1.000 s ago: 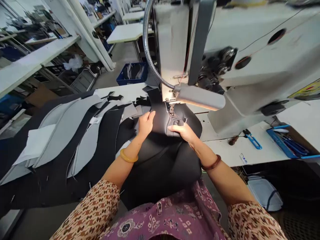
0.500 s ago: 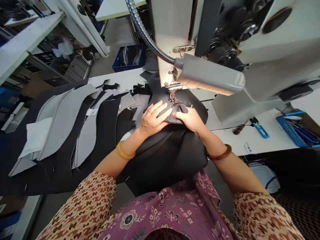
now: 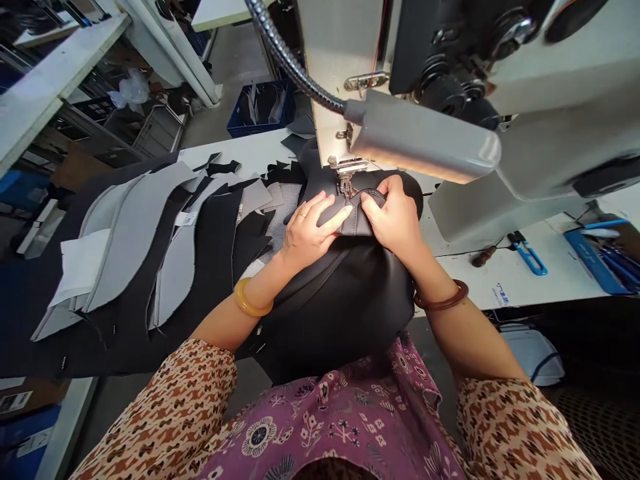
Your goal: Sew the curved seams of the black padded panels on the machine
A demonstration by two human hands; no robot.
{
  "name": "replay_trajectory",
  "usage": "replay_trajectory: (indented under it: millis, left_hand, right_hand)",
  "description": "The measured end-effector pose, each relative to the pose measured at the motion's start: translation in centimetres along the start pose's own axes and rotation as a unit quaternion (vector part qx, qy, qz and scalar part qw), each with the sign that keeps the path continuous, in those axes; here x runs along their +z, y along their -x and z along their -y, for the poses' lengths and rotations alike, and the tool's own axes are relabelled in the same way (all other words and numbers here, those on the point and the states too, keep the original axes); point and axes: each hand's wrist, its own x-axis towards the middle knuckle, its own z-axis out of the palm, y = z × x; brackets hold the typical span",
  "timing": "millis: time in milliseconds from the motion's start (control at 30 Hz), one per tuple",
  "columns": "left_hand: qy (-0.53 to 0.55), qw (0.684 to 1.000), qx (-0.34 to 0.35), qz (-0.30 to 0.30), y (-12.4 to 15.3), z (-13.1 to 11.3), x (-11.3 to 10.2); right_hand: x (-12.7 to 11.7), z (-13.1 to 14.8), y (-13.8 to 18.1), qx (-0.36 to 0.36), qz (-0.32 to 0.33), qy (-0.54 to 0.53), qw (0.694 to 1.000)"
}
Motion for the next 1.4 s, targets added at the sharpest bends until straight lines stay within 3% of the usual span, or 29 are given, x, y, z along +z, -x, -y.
replay_trajectory:
  millis: [100, 300, 567, 767, 1400]
  left_hand:
    - [0.002, 1.000, -0.010, -0.011, 0.0, -0.3, 0.0]
    - [0.009, 1.000, -0.015, -0.010, -0.3, -0.4, 0.0]
    - [-0.003, 1.000, -0.015, -0.011, -0.5, -0.3, 0.2]
    - [-0.025, 0.999, -0.014, -0.022, -0.5, -0.5, 0.1]
    - [-0.039, 0.998, 0.001, -0.052, -0.5, -0.5, 0.2]
  right_hand:
    - [0.0, 0.1, -0.4, -0.017, -0.011, 0.001, 1.000]
    - [-0.2, 0.8, -0.9, 0.022, 0.003, 0.035, 0.999]
    - [0.3, -0.3, -2.1, -0.018, -0.006, 0.007, 1.000]
    - [0.1, 0.1, -2.0, 0.012, 0.001, 0.006, 1.000]
    - [0.2, 0.3, -2.2, 0.012, 0.026, -0.017, 0.999]
